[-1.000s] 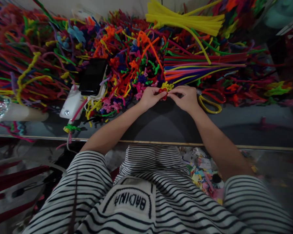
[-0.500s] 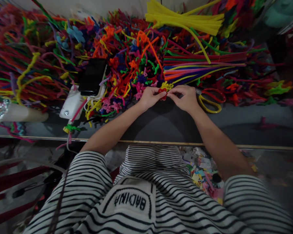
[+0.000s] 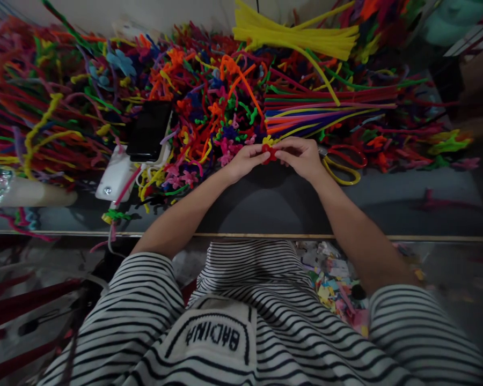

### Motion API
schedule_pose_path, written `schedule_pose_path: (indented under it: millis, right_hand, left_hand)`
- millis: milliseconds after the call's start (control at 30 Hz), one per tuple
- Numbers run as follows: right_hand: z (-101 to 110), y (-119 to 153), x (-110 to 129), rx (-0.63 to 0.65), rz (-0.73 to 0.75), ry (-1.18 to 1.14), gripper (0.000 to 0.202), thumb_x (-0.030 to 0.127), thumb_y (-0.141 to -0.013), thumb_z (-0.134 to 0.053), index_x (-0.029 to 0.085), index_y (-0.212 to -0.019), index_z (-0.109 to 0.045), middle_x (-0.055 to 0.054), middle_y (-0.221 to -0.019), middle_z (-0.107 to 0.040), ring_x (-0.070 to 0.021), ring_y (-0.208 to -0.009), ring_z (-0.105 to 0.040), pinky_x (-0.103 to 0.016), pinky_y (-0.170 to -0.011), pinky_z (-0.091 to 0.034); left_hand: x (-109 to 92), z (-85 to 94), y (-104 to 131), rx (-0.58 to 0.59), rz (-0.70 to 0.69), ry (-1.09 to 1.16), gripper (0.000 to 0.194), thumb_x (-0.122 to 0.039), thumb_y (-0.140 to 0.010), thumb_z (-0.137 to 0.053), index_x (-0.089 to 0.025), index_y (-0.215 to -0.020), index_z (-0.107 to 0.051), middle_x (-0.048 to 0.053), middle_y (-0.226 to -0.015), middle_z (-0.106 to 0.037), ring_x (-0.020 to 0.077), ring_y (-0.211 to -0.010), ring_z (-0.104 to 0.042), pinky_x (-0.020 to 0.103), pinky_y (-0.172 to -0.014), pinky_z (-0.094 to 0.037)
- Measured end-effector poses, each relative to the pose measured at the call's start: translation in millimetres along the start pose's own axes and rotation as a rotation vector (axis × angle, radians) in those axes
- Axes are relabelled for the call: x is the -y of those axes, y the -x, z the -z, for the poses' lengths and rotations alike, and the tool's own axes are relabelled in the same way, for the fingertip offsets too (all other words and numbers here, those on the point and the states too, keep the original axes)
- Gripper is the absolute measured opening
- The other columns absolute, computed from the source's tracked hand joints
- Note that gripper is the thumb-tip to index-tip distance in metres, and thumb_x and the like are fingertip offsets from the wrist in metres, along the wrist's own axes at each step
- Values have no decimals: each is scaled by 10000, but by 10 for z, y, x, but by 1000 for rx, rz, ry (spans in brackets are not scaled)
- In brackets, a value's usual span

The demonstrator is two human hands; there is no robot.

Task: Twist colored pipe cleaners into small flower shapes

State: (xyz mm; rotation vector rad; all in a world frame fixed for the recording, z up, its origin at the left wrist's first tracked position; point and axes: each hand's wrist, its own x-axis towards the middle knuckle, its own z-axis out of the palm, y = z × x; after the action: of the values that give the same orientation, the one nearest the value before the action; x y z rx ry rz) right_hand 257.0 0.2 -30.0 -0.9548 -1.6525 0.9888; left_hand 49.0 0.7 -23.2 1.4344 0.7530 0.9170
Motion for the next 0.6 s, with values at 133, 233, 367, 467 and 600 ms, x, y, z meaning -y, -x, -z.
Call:
schedule_pose_path:
  millis: [133,233,367,467,600]
  right_hand:
    - [-36,-27,-108,-138,-45,-33,482,705,-733,-846,249,-890,-841,-29,-807,-795,-110,-511,-593,-286,-504,-533]
    - [-44,-32,-161,-119,-50,-21,473,659,-770,-838,251,-1010,-848,-27,-857,-807,-100,-499,-586,-274,-492,-524]
    - [-60,-35,-182,-29,-39,2,527,691,-786,-810,225,-1029,-850,-13,-763,-766,-105,-521,-608,-262,-513,-534]
    - [-85,-28,-170,-35,-48,-9,518,674,-789,-811,226,-1047,-850,-24,-817,-786,-109,-557,-635,-265,-534,-561]
    - [-122,-5,-119,-85,-10,-57,386,560,-779,-856,241,-997,-863,-34,-899,-825,-115,-569,-652,-278,-543,-580]
  left_hand:
    - [80,-30,-26,-134,-54,-97,641,-823,-749,-762,-185,-793,-712,6,-745,-650,108,-709,-540,233,-673,-441]
    - [132,-28,-41,-132,-95,-184,645,-830,-818,-689,-189,-746,-668,8,-715,-629,115,-687,-538,241,-649,-450]
    - [182,-12,-83,-88,-32,-172,602,-786,-856,-690,-184,-843,-688,12,-728,-679,95,-572,-580,213,-514,-438]
    - [185,-11,-117,-91,77,-103,520,-689,-889,-731,-171,-882,-690,-9,-661,-677,59,-422,-517,202,-419,-385]
    - [149,-8,-120,-125,64,7,533,-682,-875,-755,-173,-764,-647,-43,-562,-601,32,-389,-446,185,-390,-319]
